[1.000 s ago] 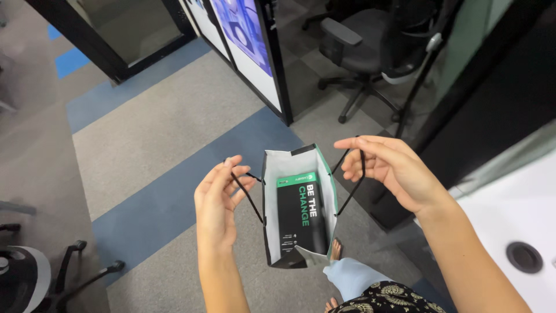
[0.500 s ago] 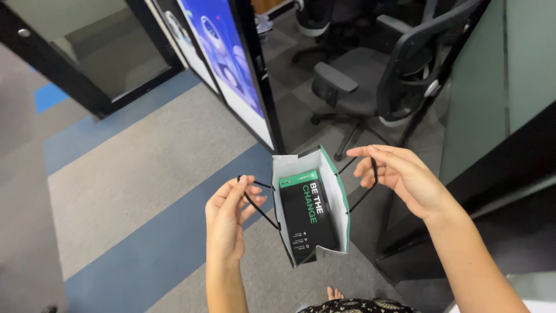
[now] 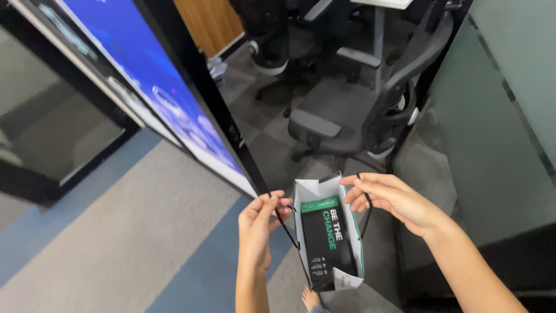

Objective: The person folds a black cloth, places a box into a paper bag, and arranges a metal ruler and marker on a table before adjusting a mesh office chair.

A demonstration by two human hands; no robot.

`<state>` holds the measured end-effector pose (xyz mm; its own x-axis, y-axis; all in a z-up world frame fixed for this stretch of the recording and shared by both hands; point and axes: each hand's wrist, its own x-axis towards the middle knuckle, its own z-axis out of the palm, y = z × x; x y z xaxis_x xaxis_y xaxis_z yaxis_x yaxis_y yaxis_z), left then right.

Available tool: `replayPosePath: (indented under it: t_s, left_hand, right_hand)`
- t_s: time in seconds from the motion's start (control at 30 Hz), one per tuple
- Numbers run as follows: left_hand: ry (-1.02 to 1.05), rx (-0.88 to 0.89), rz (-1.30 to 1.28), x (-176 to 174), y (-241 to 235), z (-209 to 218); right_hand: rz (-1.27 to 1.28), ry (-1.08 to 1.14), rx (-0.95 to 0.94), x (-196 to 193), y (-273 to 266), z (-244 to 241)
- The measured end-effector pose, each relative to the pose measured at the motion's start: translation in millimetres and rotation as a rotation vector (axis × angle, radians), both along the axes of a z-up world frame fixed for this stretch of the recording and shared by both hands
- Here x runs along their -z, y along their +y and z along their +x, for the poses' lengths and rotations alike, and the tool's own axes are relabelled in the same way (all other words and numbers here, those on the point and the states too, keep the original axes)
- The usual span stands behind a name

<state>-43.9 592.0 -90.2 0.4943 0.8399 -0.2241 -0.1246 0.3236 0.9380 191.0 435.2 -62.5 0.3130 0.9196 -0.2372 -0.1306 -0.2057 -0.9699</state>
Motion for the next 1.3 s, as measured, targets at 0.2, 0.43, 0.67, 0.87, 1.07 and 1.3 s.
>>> replayPosePath:
  t_s: [0.2, 0.43, 0.67, 0.87, 1.07, 1.3]
  left_hand:
    - [-0.032, 0.201, 0.071, -3, 98, 50]
    - [-0.091, 0.179, 0.201, 11, 183, 119]
    - [-0.099, -0.015, 0.248, 8, 273, 201]
    - [-0.202, -0.149, 0.192, -24, 357, 280]
    - [-0.211, -0.296, 0.275, -42, 430, 342]
    - [-0.181, -0.355, 0.205, -43, 513, 414]
  right_hand:
    - [0.104, -0.001, 0.081, -1, 83, 24]
    - [0.070, -0.044, 0.131, 13, 184, 54]
    - [0.046, -0.085, 0.084, 19, 281, 116]
    - [0.111, -0.080, 0.036, -3, 351, 200]
    - [0.078, -0.084, 0.046, -13, 396, 266]
    - [0.022, -0.004, 0.181, 6, 430, 330]
